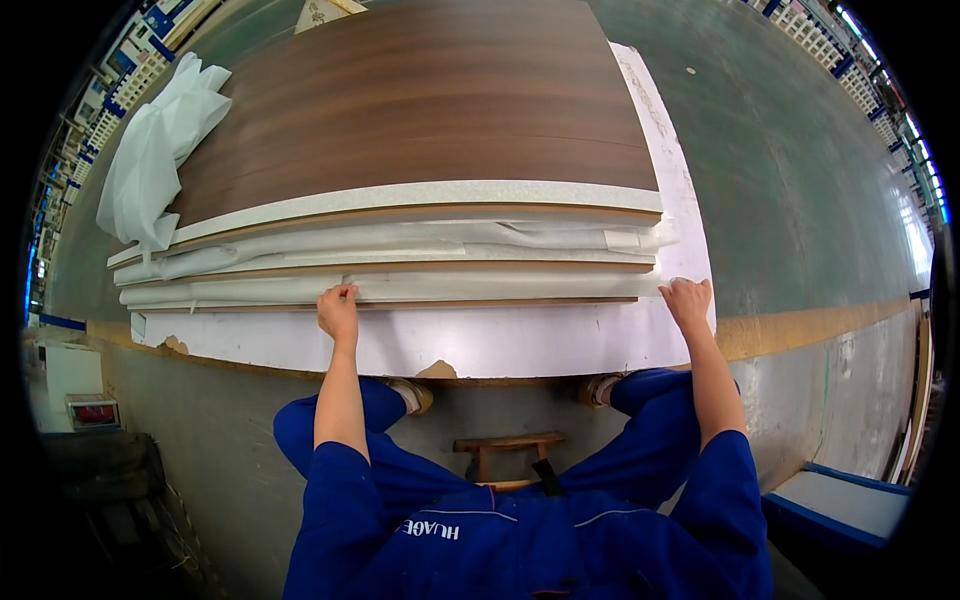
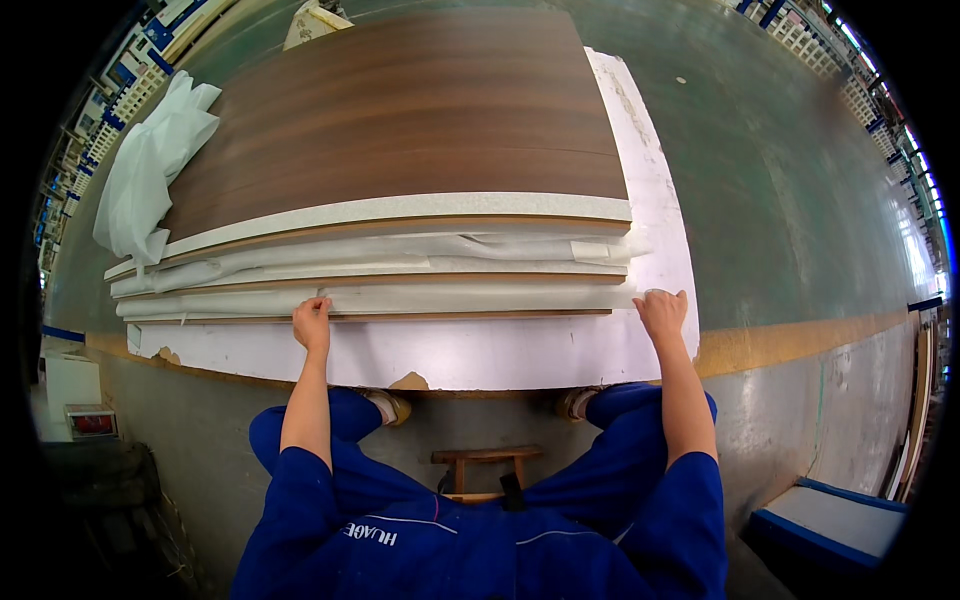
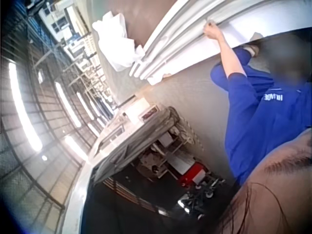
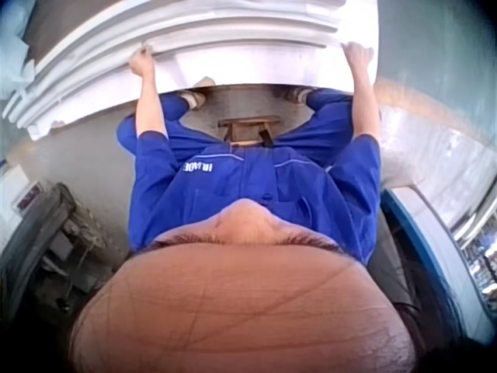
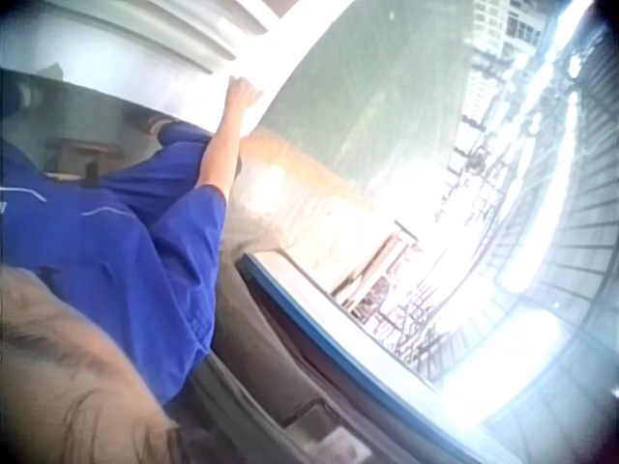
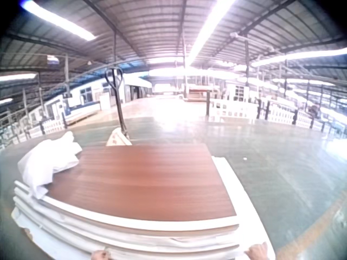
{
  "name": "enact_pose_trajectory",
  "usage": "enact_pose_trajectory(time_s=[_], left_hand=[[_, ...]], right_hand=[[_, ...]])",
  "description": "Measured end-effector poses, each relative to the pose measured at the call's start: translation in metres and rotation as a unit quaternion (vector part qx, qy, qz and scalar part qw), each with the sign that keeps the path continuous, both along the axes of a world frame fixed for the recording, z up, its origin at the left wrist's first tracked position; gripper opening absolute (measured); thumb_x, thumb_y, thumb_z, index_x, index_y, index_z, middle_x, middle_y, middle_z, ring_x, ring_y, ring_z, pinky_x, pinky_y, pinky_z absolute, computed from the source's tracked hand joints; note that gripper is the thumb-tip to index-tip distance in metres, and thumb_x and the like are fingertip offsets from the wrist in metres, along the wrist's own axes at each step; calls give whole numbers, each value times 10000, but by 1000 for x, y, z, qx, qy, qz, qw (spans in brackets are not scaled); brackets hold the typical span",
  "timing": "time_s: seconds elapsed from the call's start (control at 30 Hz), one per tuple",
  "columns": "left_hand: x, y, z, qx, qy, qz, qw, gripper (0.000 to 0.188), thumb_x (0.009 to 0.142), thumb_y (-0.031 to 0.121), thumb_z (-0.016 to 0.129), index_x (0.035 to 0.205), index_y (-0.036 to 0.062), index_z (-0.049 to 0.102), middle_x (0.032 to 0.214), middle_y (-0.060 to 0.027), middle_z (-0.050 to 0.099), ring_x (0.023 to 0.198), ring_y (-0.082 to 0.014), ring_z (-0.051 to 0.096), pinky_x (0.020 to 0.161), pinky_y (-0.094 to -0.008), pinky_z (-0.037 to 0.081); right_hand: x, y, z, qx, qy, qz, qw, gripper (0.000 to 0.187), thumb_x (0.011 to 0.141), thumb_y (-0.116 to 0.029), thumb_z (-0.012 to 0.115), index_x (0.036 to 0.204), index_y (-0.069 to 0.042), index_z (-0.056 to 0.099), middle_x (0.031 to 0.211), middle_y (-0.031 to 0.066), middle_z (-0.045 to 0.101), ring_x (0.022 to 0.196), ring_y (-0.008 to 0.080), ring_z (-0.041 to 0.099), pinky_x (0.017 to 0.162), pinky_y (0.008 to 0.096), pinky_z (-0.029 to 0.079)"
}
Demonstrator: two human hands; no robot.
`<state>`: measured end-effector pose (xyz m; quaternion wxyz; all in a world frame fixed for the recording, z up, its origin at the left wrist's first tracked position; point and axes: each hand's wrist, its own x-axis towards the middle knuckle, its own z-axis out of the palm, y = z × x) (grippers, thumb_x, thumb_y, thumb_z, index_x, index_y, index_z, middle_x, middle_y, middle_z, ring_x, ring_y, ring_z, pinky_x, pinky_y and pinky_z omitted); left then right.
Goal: The person wraps a stack of flat panels with white protective paper and secures them with tape. They place paper between layers, fold edges, and apply tape along the sides to hold the wrapping in place.
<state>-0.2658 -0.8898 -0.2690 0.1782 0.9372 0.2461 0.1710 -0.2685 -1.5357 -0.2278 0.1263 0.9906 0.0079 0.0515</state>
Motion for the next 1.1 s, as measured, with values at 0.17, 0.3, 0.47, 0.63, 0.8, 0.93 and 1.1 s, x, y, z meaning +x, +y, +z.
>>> enact_pose_trajectory(time_s=[0.17,0.3,0.47,0.63,0.8,0.93,1.1], left_hand=[[4,7,-1,-29,21,5,999,139,763,250,729,815,122,718,812,-31,672,852,-256,597,720,-397,490],[5,4,5,22,32,-25,999,129,750,232,741,810,120,719,789,-46,675,807,-265,605,692,-398,497],[2,5,6,23,28,-17,999,123,754,232,737,805,122,715,789,-42,669,814,-258,600,697,-396,492],[1,3,10,10,41,-15,999,133,772,236,726,841,123,711,814,-28,666,856,-246,590,721,-388,483],[-7,8,11,22,13,-23,999,116,768,224,724,796,116,693,794,-22,656,835,-254,582,702,-397,478],[-14,15,11,23,14,-12,1000,107,758,215,728,781,117,690,786,-20,653,831,-256,576,703,-393,477],[-9,16,8,25,5,-12,1000,93,750,216,731,774,130,707,778,-28,654,810,-256,575,690,-390,480]], right_hand=[[2,2,-1,-6,11,-10,1000,354,777,-429,672,623,-111,650,619,92,638,573,258,599,707,404,387],[-2,0,-2,-6,10,-1,1000,316,754,-391,697,610,-113,654,610,78,629,561,243,586,680,388,361],[-3,6,5,2,-2,6,1000,307,739,-366,706,585,-111,631,603,79,623,556,245,579,664,385,352],[-10,2,10,-5,-18,21,1000,309,756,-359,690,582,-111,627,583,87,613,526,259,570,676,391,358],[-21,8,23,-15,2,14,1000,325,782,-378,659,606,-106,642,585,110,614,542,271,586,720,399,383],[-28,13,29,-5,-20,35,999,321,782,-361,660,591,-103,646,556,108,603,518,270,582,740,401,383],[-19,14,18,-16,0,18,1000,319,783,-357,662,595,-99,662,558,117,609,520,274,589,768,410,388]])
